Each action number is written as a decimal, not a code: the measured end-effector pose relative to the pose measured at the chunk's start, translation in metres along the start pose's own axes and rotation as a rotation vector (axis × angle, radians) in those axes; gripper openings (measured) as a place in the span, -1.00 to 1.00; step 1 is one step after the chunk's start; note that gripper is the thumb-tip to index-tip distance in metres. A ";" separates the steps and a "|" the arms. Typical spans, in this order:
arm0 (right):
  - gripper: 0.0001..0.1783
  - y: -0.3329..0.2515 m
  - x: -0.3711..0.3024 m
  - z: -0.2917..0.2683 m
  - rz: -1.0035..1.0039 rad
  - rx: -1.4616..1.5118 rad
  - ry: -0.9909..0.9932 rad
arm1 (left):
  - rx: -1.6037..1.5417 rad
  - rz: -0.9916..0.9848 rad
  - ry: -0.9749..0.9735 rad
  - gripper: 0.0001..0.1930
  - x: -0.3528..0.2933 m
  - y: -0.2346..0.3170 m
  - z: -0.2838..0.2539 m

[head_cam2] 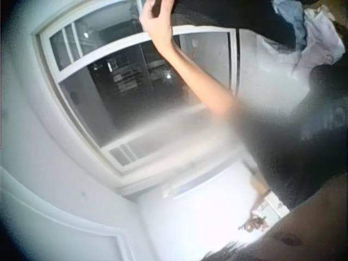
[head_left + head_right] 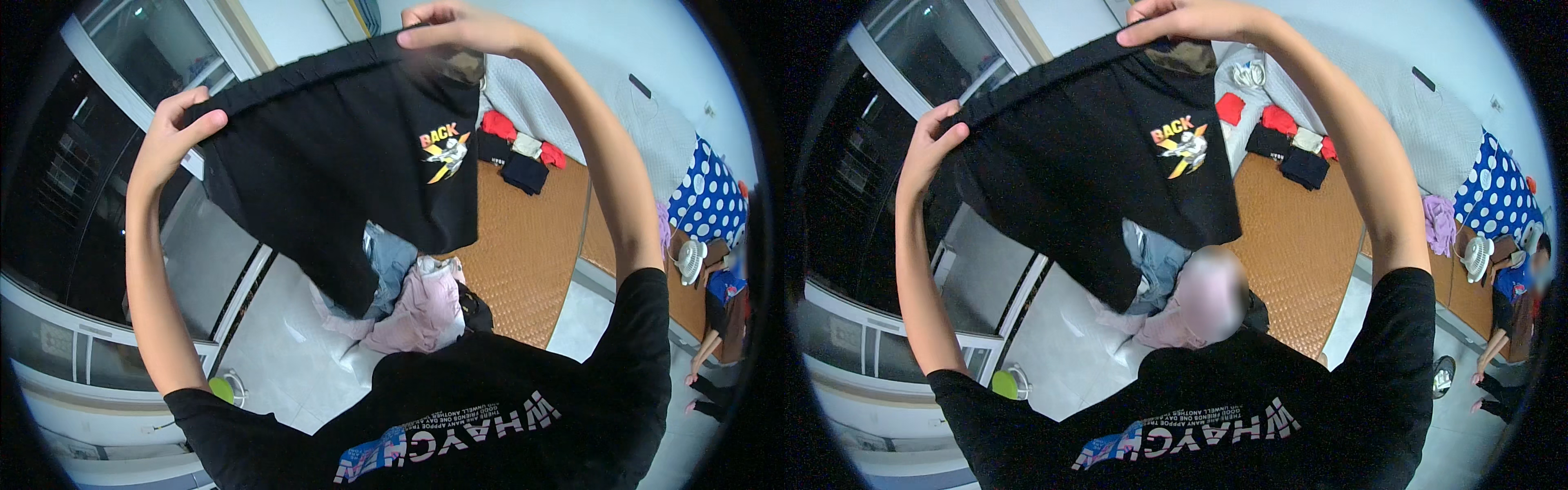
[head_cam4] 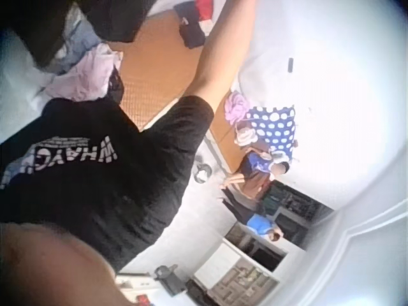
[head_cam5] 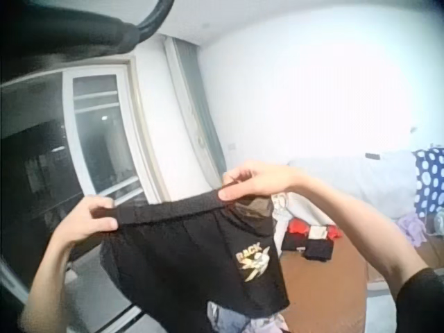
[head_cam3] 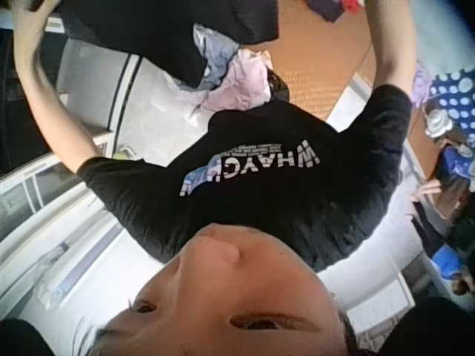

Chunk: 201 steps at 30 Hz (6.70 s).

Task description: The person folds several pieces of clothing one by one on a woven mat. They handle a red cloth, a patterned cloth, dark pants, and a black t-shirt, smoothing and folding each item before placing it on the mat.

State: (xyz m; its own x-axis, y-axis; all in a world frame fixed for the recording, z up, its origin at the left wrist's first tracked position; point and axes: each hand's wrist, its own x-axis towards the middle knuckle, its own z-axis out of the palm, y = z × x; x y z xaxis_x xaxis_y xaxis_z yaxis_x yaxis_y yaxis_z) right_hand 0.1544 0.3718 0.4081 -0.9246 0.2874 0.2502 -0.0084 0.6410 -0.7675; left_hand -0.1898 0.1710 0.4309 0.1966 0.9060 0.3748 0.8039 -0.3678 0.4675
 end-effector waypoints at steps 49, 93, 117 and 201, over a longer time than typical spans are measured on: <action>-0.77 0.036 0.027 0.036 -0.086 -0.194 0.214 | -0.250 -0.241 0.201 -0.75 -0.026 0.021 0.051; -0.73 0.014 -0.004 0.224 -0.188 -0.799 -0.427 | -0.321 -0.276 0.044 -0.73 -0.030 0.014 0.146; -0.93 0.041 -0.040 0.241 -0.662 -0.984 -0.006 | -0.305 -0.234 0.182 -0.68 -0.043 -0.017 0.164; -0.57 0.071 -0.015 0.147 0.370 0.114 0.476 | 0.356 0.088 -0.218 -0.55 -0.036 0.039 0.196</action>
State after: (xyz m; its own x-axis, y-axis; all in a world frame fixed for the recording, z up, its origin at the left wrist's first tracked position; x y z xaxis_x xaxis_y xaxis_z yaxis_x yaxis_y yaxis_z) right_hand 0.1119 0.3084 0.2628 -0.6025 0.7795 0.1714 0.2157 0.3658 -0.9053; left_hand -0.0554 0.1654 0.2785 0.3562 0.9117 0.2045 0.9151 -0.3847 0.1211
